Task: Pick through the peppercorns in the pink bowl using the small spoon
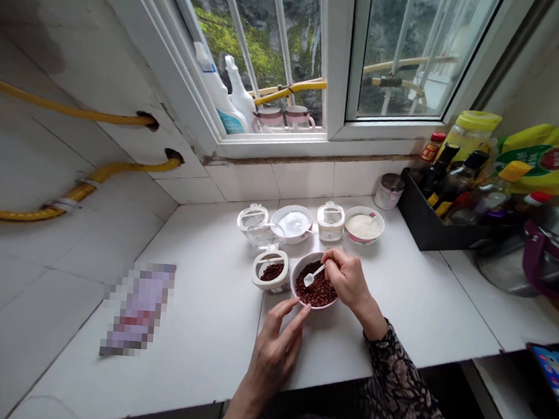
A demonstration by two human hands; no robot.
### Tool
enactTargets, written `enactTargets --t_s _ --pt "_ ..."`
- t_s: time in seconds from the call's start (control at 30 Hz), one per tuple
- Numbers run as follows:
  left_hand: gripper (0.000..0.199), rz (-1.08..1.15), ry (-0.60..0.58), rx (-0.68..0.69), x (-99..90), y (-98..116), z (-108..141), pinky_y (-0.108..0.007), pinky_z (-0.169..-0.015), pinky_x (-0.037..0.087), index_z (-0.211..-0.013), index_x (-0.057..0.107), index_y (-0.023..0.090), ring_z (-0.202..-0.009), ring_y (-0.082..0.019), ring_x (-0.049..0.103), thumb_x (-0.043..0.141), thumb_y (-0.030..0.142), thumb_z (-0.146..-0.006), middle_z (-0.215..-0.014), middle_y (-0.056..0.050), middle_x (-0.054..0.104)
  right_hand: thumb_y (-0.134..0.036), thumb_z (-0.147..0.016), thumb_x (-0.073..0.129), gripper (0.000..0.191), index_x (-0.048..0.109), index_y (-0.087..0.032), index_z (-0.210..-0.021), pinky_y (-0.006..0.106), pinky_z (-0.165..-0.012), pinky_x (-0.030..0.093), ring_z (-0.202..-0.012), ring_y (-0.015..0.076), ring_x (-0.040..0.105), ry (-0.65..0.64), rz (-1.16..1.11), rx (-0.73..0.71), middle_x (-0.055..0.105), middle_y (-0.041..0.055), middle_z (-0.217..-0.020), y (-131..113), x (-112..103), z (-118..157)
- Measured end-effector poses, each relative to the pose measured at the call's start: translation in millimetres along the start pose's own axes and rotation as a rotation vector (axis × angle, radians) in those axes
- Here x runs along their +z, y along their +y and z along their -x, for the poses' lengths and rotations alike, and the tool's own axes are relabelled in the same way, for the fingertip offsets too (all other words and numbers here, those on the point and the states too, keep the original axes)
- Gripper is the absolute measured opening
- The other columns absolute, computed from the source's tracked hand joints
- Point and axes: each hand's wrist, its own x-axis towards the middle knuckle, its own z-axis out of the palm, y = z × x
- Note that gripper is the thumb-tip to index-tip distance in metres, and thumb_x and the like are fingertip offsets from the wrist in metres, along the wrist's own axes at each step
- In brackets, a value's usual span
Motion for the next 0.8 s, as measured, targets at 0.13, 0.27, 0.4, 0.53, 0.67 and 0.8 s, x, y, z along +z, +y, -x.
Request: enactTargets --t_s 0.13,0.27,0.4,0.53,0.67,0.8 --pt "0.057 0.002 -0.01 -0.001 0.1 -0.1 0.3 -0.039 -0.1 0.054 -0.141 0.051 0.018 -0.124 -0.023 0.054 0.044 -0.005 -0.089 -0.127 -0.014 0.055 -0.019 -0.084 0.047 0.015 0.06 -0.021 -0.077 0.024 -0.05 0.039 -0.048 0.0132 0.05 -0.056 0.106 -0.071 0.055 -0.0037 -0.054 3.1 2.4 1.5" --pt "0.057 0.001 -0.007 0.001 0.2 0.5 0.1 -0.039 -0.101 0.054 -0.14 0.051 0.019 -0.124 -0.023 0.054 0.044 -0.006 -0.089 -0.128 -0.014 0.054 -0.019 -0.083 0.046 0.015 0.059 -0.022 -0.076 0.024 -0.049 0.039 -0.046 0.0122 0.048 -0.1 0.078 -0.063 0.054 -0.0042 -0.054 2.9 6.0 2.9" --pt "0.056 -0.006 0.0 0.009 -0.2 0.7 -0.9 -0.038 -0.101 0.054 -0.138 0.053 0.017 -0.124 -0.023 0.054 0.045 -0.006 -0.088 -0.127 -0.014 0.055 -0.024 -0.081 0.048 0.012 0.058 -0.021 -0.076 0.023 -0.045 0.039 -0.041 0.011 0.047 -0.084 -0.087 0.065 0.053 -0.0057 -0.05 -1.1 4.8 1.6" --pt "0.056 -0.015 0.001 0.01 -0.8 0.6 -1.2 -0.038 -0.1 0.055 -0.138 0.053 0.017 -0.123 -0.023 0.054 0.045 -0.005 -0.089 -0.127 -0.014 0.055 -0.029 -0.079 0.051 0.013 0.06 -0.019 -0.076 0.022 -0.041 0.038 -0.038 0.0101 0.047 -0.049 -0.193 0.15 0.056 -0.0053 -0.05 -3.4 1.7 -0.6" --pt "0.057 -0.015 0.003 0.006 -0.6 0.6 -0.9 -0.039 -0.098 0.056 -0.14 0.051 0.02 -0.122 -0.023 0.055 0.044 -0.005 -0.089 -0.126 -0.014 0.055 -0.029 -0.077 0.052 0.013 0.06 -0.019 -0.074 0.021 -0.04 0.037 -0.037 0.0096 0.047 -0.006 -0.178 0.152 0.056 -0.0052 -0.049 -3.6 0.5 -1.3" --pt "0.057 -0.008 -0.001 0.003 -0.3 0.7 -0.9 -0.039 -0.099 0.056 -0.14 0.051 0.019 -0.123 -0.023 0.055 0.045 -0.005 -0.089 -0.127 -0.014 0.055 -0.029 -0.077 0.052 0.014 0.06 -0.019 -0.074 0.021 -0.04 0.037 -0.037 0.0097 0.047 -0.005 -0.174 0.159 0.055 -0.0052 -0.048 -3.7 0.3 -1.0"
